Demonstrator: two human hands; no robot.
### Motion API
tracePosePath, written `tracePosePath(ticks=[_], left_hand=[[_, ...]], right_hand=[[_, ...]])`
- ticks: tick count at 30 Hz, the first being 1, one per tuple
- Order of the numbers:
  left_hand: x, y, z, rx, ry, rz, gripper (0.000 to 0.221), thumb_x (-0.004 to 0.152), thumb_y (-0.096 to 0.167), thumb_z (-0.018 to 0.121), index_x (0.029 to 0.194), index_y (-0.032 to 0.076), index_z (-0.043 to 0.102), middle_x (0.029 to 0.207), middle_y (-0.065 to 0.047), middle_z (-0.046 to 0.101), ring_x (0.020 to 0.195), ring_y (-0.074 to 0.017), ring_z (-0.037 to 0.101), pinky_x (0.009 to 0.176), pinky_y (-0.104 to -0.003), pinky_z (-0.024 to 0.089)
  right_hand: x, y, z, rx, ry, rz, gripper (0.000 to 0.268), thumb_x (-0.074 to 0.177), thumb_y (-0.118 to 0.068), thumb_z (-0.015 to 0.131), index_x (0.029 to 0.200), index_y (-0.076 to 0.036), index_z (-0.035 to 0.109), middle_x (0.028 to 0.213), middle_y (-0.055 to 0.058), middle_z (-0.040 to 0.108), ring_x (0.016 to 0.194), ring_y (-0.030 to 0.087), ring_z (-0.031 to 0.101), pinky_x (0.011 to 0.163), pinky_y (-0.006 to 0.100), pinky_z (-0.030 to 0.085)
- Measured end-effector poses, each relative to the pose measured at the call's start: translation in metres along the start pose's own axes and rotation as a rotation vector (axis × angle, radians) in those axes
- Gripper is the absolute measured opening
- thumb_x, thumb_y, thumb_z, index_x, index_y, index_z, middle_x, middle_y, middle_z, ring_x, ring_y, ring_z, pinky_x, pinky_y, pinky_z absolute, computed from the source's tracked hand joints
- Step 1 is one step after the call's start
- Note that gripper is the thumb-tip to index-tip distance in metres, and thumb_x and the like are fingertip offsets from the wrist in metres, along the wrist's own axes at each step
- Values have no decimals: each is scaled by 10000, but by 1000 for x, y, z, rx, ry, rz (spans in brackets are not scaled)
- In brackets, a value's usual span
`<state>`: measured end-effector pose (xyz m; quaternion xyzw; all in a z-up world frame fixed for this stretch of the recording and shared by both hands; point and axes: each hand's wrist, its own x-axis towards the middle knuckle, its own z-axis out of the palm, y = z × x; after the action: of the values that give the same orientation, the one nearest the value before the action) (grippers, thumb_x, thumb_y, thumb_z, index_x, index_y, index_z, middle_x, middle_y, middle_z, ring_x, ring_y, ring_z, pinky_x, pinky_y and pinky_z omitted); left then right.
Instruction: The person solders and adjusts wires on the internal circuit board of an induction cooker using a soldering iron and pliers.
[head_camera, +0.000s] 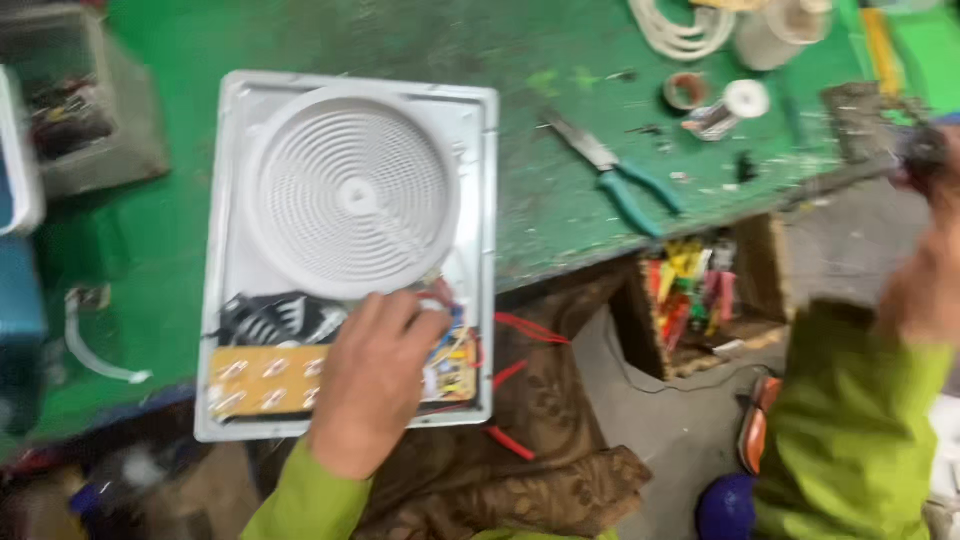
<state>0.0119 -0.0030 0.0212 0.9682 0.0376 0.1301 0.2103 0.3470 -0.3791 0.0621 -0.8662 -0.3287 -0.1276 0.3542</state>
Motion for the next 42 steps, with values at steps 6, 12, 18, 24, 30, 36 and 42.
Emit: tracePosePath(ticks=[6,12,18,24,30,36,42], left_hand=[[-2,2,3,52,-38,-46,517,681,-141,657,1103,157,679,1007,-84,555,881,-361,518,716,-512,460],[-6,0,7,88,-99,-78,609,674,-153,663,1187,175,677,1046,-60,556,913,-328,532,758,-495,509],[-8,-2,14,100,-62,-78,556,649,-90,672,1119,206,657,1036,-53,563,916,-341,534,797,-500,504],[-7,-3,14,77,-7,-51,497,715,-80,629,1130,190,677,1031,-55,555,887,-333,529,800,-489,502],[-10,-4,18,97,-28,-69,560,655,-96,663,1127,203,686,1022,-35,559,892,-325,538,798,-486,512],[-6,-1,11,106,-29,-65,542,680,-166,656,1103,172,665,1060,-56,588,907,-335,550,775,-491,515],[-7,1,10,87,-3,-54,488,738,-138,632,1106,178,680,1002,-67,564,877,-338,533,735,-491,489]], right_hand=[[111,20,4,-232,292,-408,159,1218,82,744,1352,139,681,1235,288,671,1102,419,647,942,498,509],[169,51,41,-213,275,-344,234,1117,145,818,1252,101,632,1153,292,732,1018,391,734,878,434,660],[190,68,55,-214,300,-389,192,1086,135,770,1229,49,674,1073,189,737,901,306,679,813,431,544],[182,42,48,-113,109,-160,427,1078,171,782,1415,133,522,1331,340,625,1180,468,645,993,528,608],[46,19,43,996,612,438,260,1177,-67,647,973,-151,509,830,-43,465,712,85,427,612,232,366],[-6,126,25,1306,891,468,274,973,-109,861,1167,-112,667,1095,112,772,971,203,714,901,311,666],[25,130,3,701,707,524,221,996,-111,851,1150,-172,704,1314,121,713,1123,248,801,856,262,750]])
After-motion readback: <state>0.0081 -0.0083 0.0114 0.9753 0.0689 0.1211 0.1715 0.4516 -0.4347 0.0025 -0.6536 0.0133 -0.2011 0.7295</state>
